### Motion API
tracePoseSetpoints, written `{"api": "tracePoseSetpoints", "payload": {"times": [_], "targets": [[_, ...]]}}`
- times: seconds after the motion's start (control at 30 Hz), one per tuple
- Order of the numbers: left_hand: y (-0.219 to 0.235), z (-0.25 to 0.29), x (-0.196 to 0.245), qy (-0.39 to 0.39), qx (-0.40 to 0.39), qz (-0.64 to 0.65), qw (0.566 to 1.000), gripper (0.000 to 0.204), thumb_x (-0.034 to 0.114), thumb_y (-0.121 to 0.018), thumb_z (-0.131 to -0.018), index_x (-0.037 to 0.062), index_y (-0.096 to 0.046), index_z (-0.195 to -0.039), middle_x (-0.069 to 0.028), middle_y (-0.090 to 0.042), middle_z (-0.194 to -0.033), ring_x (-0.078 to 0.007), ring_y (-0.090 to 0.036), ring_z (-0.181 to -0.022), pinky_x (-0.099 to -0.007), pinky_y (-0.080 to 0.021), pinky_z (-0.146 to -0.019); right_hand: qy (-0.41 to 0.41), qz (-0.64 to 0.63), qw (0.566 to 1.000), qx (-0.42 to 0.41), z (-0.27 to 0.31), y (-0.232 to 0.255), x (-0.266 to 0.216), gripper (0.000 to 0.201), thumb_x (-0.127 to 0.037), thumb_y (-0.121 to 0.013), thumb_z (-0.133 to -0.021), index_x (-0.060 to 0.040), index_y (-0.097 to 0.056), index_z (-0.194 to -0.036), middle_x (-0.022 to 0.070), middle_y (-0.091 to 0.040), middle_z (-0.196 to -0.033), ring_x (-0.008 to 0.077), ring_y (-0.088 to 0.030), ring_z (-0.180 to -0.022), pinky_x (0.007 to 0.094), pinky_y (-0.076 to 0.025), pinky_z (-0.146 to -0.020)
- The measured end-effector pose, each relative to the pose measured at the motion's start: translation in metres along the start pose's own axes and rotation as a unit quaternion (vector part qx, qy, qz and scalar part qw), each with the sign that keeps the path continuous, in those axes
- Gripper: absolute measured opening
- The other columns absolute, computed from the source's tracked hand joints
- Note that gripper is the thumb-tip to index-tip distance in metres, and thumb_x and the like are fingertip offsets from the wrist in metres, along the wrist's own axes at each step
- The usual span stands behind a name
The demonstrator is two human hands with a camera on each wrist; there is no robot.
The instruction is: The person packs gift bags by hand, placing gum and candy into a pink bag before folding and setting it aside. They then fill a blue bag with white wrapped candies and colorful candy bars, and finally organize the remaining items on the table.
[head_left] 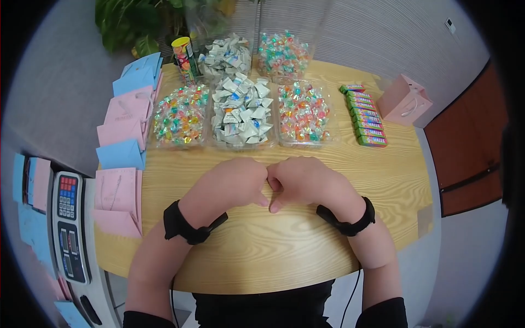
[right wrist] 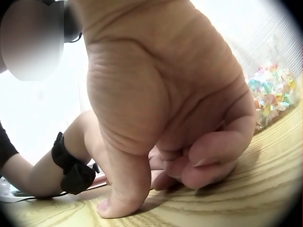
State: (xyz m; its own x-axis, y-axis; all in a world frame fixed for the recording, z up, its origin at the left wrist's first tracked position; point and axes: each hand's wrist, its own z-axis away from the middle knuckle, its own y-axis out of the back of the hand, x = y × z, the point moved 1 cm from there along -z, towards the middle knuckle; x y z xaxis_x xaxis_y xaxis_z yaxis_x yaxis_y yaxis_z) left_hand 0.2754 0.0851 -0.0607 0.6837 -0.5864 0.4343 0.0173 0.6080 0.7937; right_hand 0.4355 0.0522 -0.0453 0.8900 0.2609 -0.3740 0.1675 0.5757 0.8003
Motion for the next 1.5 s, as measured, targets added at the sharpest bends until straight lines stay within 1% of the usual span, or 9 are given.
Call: {"api": "tracePoseSetpoints", "payload": {"times": [0.4, 0.53, 0.67, 0.8, 0.87, 0.93, 1.13, 1.43, 1.5], "targets": [[-0.004, 0.004, -0.003, -0.018, 0.044, 0.026, 0.999, 0.034, 0.032, -0.081, -0.071, 0.0045, -0.063, -0.081, -0.0144, -0.062, -0.072, -0.0339, -0.061, -0.073, -0.0437, -0.046, -0.063, 0.021, -0.004, 0.999, 0.028, 0.002, 0.000, 0.000, 0.039, -0.037, -0.085, -0.063, -0.0102, -0.062, -0.081, 0.0064, -0.066, -0.074, 0.0284, -0.064, -0.075, 0.0390, -0.046, -0.064], [-0.012, 0.002, -0.007, -0.123, 0.099, 0.059, 0.986, 0.039, 0.026, -0.081, -0.068, 0.0043, -0.070, -0.098, -0.0165, -0.068, -0.080, -0.0362, -0.066, -0.079, -0.0458, -0.051, -0.070, 0.005, 0.003, 1.000, 0.019, 0.003, 0.002, -0.005, 0.041, -0.037, -0.085, -0.062, -0.0096, -0.065, -0.084, 0.0082, -0.067, -0.078, 0.0295, -0.066, -0.079, 0.0399, -0.048, -0.065], [-0.019, 0.010, 0.002, -0.069, 0.157, 0.027, 0.985, 0.034, 0.022, -0.077, -0.070, 0.0047, -0.071, -0.098, -0.0172, -0.069, -0.083, -0.0357, -0.066, -0.082, -0.0446, -0.052, -0.071, 0.015, 0.007, 1.000, 0.005, 0.002, 0.003, -0.005, 0.036, -0.034, -0.082, -0.068, -0.0097, -0.066, -0.089, 0.0078, -0.066, -0.076, 0.0274, -0.064, -0.074, 0.0369, -0.048, -0.065], [-0.013, 0.055, -0.002, -0.004, 0.223, -0.009, 0.975, 0.019, 0.019, -0.067, -0.078, 0.0045, -0.071, -0.091, -0.0171, -0.068, -0.079, -0.0358, -0.066, -0.079, -0.0443, -0.052, -0.070, 0.045, -0.021, 0.998, 0.032, -0.007, -0.001, -0.012, 0.031, -0.032, -0.076, -0.078, -0.0101, -0.067, -0.098, 0.0076, -0.065, -0.076, 0.0253, -0.062, -0.072, 0.0351, -0.048, -0.066], [-0.004, 0.102, -0.018, -0.015, 0.262, -0.001, 0.965, 0.019, 0.020, -0.062, -0.082, 0.0046, -0.069, -0.090, -0.0167, -0.066, -0.080, -0.0363, -0.064, -0.079, -0.0448, -0.051, -0.071, 0.093, -0.072, 0.992, 0.037, -0.002, 0.005, -0.040, 0.030, -0.031, -0.070, -0.085, -0.0108, -0.066, -0.108, 0.0081, -0.065, -0.076, 0.0251, -0.063, -0.072, 0.0351, -0.049, -0.066], [-0.010, 0.146, -0.049, -0.070, 0.384, 0.017, 0.921, 0.022, 0.023, -0.061, -0.083, 0.0040, -0.066, -0.094, -0.0166, -0.065, -0.086, -0.0358, -0.063, -0.085, -0.0445, -0.050, -0.074, 0.118, -0.063, 0.990, 0.046, -0.010, 0.005, -0.077, 0.034, -0.031, -0.070, -0.086, -0.0110, -0.064, -0.112, 0.0087, -0.065, -0.078, 0.0255, -0.063, -0.073, 0.0356, -0.049, -0.066], [-0.013, 0.285, -0.098, 0.191, 0.384, -0.035, 0.903, 0.031, 0.011, -0.072, -0.074, 0.0027, -0.063, -0.102, -0.0140, -0.062, -0.106, -0.0326, -0.059, -0.101, -0.0380, -0.047, -0.092, 0.214, -0.038, 0.973, 0.078, -0.050, -0.015, -0.174, 0.045, -0.033, -0.068, -0.086, -0.0098, -0.059, -0.124, 0.0113, -0.068, -0.088, 0.0283, -0.067, -0.081, 0.0391, -0.051, -0.070], [-0.057, 0.292, -0.129, 0.259, 0.444, 0.022, 0.857, 0.048, 0.003, -0.077, -0.066, 0.0038, -0.058, -0.110, -0.0129, -0.059, -0.111, -0.0298, -0.057, -0.105, -0.0359, -0.046, -0.092, 0.257, -0.043, 0.955, 0.140, -0.107, -0.053, -0.208, 0.044, -0.032, -0.072, -0.082, -0.0058, -0.064, -0.115, 0.0109, -0.070, -0.089, 0.0263, -0.067, -0.082, 0.0354, -0.051, -0.073], [-0.045, 0.291, -0.118, 0.255, 0.423, 0.056, 0.868, 0.048, 0.004, -0.078, -0.066, 0.0031, -0.058, -0.109, -0.0124, -0.059, -0.110, -0.0296, -0.056, -0.102, -0.0352, -0.046, -0.090, 0.254, -0.071, 0.961, 0.087, -0.101, -0.044, -0.201, 0.042, -0.032, -0.074, -0.081, -0.0040, -0.065, -0.111, 0.0092, -0.068, -0.083, 0.0217, -0.067, -0.078, 0.0340, -0.052, -0.071]]}}
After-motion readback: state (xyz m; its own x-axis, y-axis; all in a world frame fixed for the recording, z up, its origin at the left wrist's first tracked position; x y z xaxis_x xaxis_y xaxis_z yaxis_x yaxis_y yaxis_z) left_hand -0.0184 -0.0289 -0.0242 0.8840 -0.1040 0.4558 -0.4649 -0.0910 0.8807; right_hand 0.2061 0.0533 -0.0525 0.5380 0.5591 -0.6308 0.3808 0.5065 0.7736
